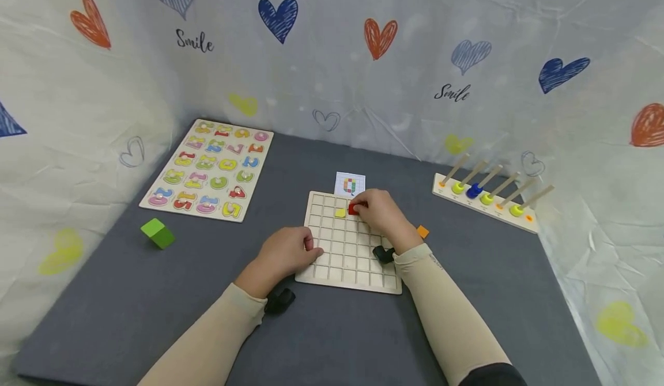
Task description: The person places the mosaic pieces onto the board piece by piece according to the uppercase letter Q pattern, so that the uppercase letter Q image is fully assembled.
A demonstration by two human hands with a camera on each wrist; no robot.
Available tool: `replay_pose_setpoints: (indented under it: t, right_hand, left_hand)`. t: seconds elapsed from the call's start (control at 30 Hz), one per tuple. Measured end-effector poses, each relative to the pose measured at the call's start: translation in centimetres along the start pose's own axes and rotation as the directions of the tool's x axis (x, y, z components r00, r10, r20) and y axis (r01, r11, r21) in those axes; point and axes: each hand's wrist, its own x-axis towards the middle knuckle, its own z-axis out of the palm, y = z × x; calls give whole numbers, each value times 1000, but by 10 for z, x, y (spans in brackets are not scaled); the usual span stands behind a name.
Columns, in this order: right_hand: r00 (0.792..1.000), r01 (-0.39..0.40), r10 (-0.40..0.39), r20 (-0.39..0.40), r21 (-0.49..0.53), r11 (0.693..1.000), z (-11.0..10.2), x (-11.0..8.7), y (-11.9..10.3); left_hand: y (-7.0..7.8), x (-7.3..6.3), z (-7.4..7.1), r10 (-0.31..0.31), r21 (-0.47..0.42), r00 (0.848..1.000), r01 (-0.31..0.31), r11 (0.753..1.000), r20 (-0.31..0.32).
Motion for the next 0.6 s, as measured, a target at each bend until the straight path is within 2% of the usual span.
replay_pose_setpoints:
  t: [0.37, 0.6]
  right_hand:
    - [998, -56, 56, 8, 74, 996, 0, -3, 1]
    - [996, -85, 84, 35, 45, 995, 2, -3, 0]
  left_hand:
    - [1, 0, -1, 7, 1, 1000, -7, 1000, -2]
    - [0, 2, -1, 1, 9, 1000, -1, 1000, 4]
